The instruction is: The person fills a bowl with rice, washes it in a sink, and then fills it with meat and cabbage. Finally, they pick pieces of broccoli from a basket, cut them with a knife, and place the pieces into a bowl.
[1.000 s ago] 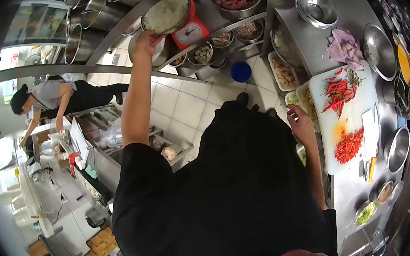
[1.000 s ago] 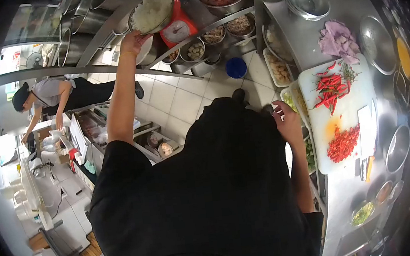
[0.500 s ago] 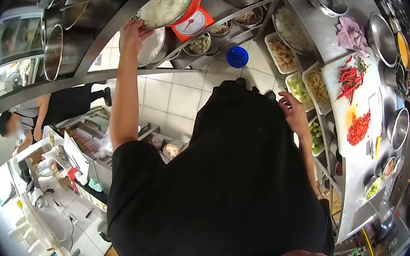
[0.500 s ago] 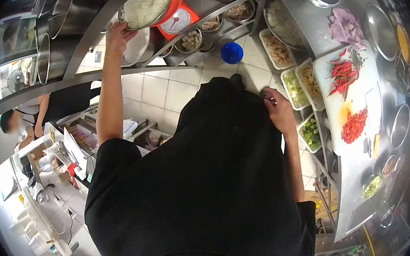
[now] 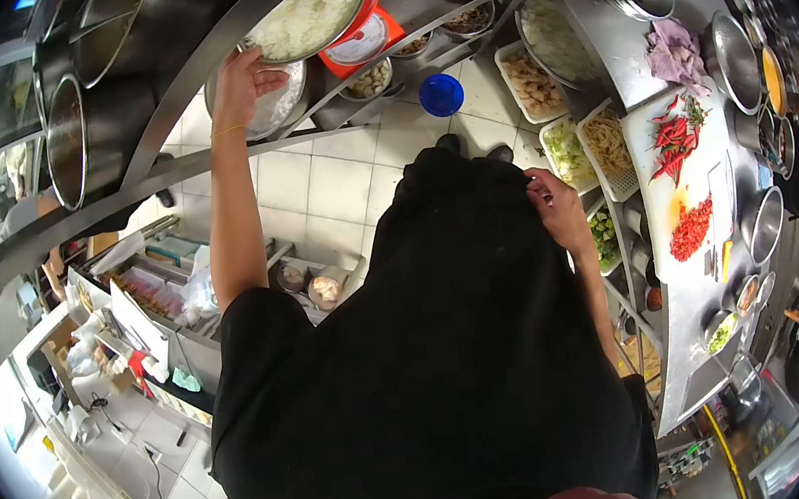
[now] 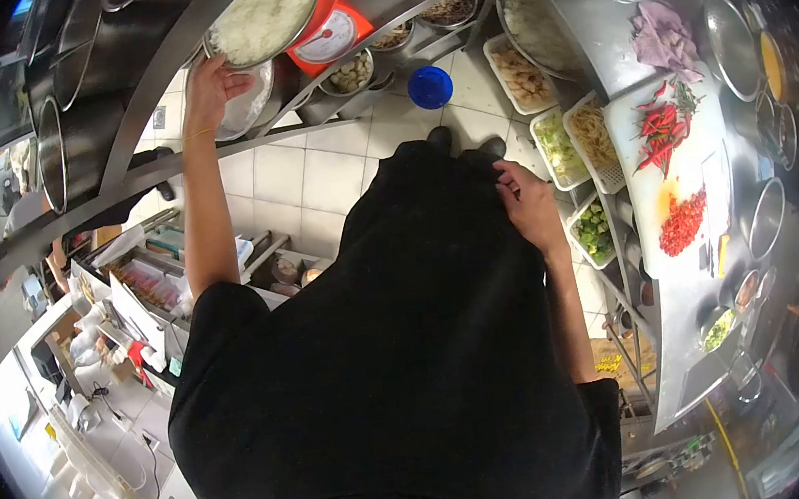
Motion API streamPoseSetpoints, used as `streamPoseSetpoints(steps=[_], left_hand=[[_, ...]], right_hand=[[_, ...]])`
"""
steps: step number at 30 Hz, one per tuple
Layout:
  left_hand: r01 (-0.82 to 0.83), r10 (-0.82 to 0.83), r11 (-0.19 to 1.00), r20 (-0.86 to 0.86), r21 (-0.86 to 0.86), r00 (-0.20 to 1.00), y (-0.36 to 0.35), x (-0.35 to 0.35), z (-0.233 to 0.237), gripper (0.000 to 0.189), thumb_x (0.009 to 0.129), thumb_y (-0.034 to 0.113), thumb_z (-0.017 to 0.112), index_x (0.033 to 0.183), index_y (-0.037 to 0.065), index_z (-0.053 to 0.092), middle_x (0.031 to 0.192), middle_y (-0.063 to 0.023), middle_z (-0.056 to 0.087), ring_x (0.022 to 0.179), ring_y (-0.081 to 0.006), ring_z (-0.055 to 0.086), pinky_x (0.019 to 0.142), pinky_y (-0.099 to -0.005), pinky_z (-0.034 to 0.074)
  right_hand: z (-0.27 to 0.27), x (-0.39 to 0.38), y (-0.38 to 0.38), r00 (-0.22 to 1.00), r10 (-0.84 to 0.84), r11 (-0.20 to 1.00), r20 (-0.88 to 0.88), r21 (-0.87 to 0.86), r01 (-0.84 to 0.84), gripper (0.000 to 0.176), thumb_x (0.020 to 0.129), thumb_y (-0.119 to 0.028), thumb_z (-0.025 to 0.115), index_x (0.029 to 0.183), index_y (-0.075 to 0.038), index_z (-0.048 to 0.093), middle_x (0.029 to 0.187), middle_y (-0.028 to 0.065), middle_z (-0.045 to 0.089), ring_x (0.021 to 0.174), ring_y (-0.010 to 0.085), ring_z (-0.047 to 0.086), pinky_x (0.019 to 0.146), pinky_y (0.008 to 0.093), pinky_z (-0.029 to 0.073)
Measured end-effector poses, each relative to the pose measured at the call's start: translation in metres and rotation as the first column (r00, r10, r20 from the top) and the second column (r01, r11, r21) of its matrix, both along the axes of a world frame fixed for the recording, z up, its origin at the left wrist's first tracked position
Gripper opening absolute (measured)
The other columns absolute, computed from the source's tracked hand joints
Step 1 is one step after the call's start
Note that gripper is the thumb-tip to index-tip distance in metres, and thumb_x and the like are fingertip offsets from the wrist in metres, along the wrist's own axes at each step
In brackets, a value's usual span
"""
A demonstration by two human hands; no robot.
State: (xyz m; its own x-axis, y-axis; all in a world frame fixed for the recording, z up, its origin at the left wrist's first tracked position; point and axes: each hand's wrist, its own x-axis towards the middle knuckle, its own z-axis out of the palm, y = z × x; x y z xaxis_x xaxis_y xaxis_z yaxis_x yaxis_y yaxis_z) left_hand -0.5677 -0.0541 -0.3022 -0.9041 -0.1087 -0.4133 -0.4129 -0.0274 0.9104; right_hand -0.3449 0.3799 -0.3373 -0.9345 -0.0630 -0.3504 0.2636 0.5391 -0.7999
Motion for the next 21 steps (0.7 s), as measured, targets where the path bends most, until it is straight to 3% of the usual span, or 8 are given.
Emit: streamPoseSetpoints(steps=[3,5,9,11,13,17,19,21], left_hand=[[0.137,-0.150,0.968,0.046,0.212,0.988,-0.022,-0.012,-0.028,0.024,0.088,0.019,0.050,0.101,-0.001,0.054,0.088,-0.0149,0.063,0.072,-0.0258,0.065,0.061,-0.0360,0.055],[0.237,-0.200,0.911,-0.139,0.338,0.970,-0.024,-0.011,-0.039,0.022,0.086,0.017,0.052,0.099,0.000,0.057,0.093,-0.0126,0.064,0.082,-0.0251,0.064,0.064,-0.0368,0.054],[0.205,-0.175,0.976,-0.300,0.071,0.938,-0.013,0.006,-0.035,0.030,0.082,0.014,0.059,0.111,0.005,0.055,0.116,-0.0102,0.057,0.097,-0.0250,0.061,0.069,-0.0404,0.056],[0.111,-0.096,0.992,-0.213,0.062,0.972,0.009,0.021,-0.013,0.054,0.081,0.012,0.062,0.129,0.005,0.039,0.124,-0.0109,0.051,0.105,-0.0253,0.057,0.072,-0.0389,0.055],[0.014,-0.008,0.998,-0.105,0.061,0.994,0.054,0.035,0.019,0.051,0.077,0.005,0.055,0.127,0.004,0.042,0.123,-0.0103,0.052,0.108,-0.0237,0.054,0.080,-0.0408,0.051],[0.235,-0.220,0.932,-0.085,0.275,0.972,0.106,0.034,0.003,0.050,0.076,0.002,0.051,0.125,0.005,0.043,0.123,-0.0099,0.052,0.105,-0.0250,0.055,0.076,-0.0445,0.050],[0.317,-0.304,0.875,-0.094,0.366,0.948,0.194,0.040,0.027,0.050,0.076,0.004,0.052,0.124,0.004,0.043,0.119,-0.0108,0.054,0.102,-0.0259,0.056,0.072,-0.0435,0.051],[0.499,-0.527,0.758,-0.058,0.420,0.848,0.243,0.017,0.013,0.050,0.076,0.004,0.051,0.126,0.001,0.042,0.119,-0.0138,0.053,0.098,-0.0304,0.057,0.069,-0.0384,0.052]], right_hand=[[0.010,-0.009,-0.001,1.000,0.026,0.999,-0.009,0.034,-0.026,0.029,0.080,-0.002,0.060,0.109,-0.005,0.057,0.084,0.0128,0.063,0.075,0.0240,0.063,0.067,0.0323,0.049],[0.010,-0.012,0.000,0.999,0.030,0.999,-0.022,0.045,-0.029,0.029,0.079,-0.004,0.059,0.109,-0.005,0.057,0.084,0.0132,0.063,0.075,0.0253,0.063,0.068,0.0332,0.049],[0.012,-0.013,0.014,0.994,0.071,0.997,-0.083,0.027,-0.069,0.032,0.078,-0.009,0.058,0.110,-0.004,0.057,0.088,0.0155,0.062,0.078,0.0291,0.062,0.072,0.0377,0.049],[0.013,-0.010,0.024,0.996,0.037,0.999,-0.079,0.041,-0.034,0.032,0.078,-0.009,0.057,0.110,-0.004,0.056,0.093,0.0162,0.063,0.081,0.0303,0.062,0.074,0.0387,0.049],[0.021,-0.007,0.036,0.995,-0.009,0.999,-0.100,0.045,0.014,0.033,0.078,-0.009,0.058,0.111,-0.004,0.056,0.094,0.0161,0.063,0.084,0.0316,0.062,0.076,0.0397,0.048],[0.013,0.009,0.062,0.991,-0.117,0.992,-0.064,0.044,0.120,0.034,0.079,-0.012,0.060,0.112,-0.006,0.056,0.094,0.0159,0.063,0.086,0.0333,0.061,0.077,0.0417,0.047],[0.019,0.025,0.088,0.960,-0.041,0.996,-0.277,0.064,0.061,0.033,0.081,-0.008,0.059,0.113,-0.003,0.053,0.092,0.0131,0.063,0.079,0.0288,0.061,0.073,0.0356,0.049],[0.031,0.047,0.134,0.963,-0.219,0.975,-0.158,-0.066,0.211,0.036,0.077,-0.003,0.053,0.113,-0.005,0.055,0.083,0.0146,0.064,0.075,0.0282,0.063,0.069,0.0361,0.050]])
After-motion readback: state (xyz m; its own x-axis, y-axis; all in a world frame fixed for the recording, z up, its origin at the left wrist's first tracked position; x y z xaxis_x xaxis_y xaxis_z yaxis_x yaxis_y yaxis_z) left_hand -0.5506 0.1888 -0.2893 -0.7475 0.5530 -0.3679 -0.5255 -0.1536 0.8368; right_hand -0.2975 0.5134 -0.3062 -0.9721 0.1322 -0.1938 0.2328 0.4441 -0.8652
